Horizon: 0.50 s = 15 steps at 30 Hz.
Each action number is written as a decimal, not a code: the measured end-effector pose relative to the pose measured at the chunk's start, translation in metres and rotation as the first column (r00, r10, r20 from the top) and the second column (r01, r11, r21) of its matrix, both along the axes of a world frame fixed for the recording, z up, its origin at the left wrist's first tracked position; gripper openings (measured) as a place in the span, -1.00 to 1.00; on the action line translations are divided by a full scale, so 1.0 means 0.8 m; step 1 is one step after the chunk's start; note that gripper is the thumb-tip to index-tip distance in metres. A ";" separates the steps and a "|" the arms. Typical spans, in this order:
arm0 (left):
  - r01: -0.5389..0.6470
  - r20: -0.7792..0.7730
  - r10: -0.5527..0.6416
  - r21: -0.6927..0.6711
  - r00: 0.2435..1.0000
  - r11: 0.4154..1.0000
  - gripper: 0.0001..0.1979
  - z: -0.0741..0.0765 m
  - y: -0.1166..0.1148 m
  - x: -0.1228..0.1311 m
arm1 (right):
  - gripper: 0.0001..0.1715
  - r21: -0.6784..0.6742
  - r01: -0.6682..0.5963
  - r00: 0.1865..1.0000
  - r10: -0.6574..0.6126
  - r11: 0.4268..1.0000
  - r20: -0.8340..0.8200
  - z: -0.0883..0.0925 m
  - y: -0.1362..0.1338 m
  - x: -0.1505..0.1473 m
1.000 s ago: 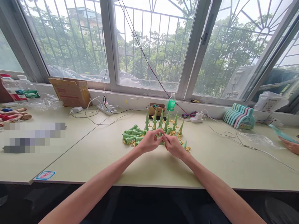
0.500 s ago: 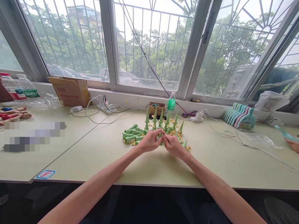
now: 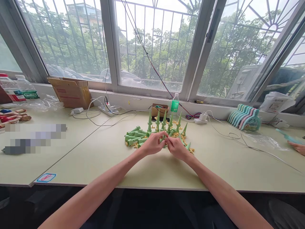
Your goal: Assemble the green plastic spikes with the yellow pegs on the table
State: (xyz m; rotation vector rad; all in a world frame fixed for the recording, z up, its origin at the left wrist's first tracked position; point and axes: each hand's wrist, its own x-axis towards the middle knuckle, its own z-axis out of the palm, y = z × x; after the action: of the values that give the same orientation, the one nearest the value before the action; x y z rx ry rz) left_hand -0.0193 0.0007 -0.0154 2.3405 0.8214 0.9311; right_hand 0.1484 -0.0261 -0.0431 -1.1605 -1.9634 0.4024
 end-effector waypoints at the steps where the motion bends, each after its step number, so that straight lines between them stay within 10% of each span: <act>1: -0.002 -0.001 0.002 0.002 1.000 1.000 -0.80 0.000 0.000 0.000 | -0.53 0.000 0.001 1.000 -0.001 1.000 -0.001 0.000 0.000 0.000; 15: -0.018 -0.013 0.018 0.013 1.000 1.000 -0.79 -0.003 0.002 0.000 | -0.55 -0.018 0.004 1.000 -0.004 1.000 -0.019 0.001 0.000 -0.001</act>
State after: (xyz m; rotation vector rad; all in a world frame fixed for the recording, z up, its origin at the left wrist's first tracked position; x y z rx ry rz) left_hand -0.0193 0.0022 -0.0177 2.3560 0.8453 0.9322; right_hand 0.1477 -0.0263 -0.0420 -1.1673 -1.9449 0.4278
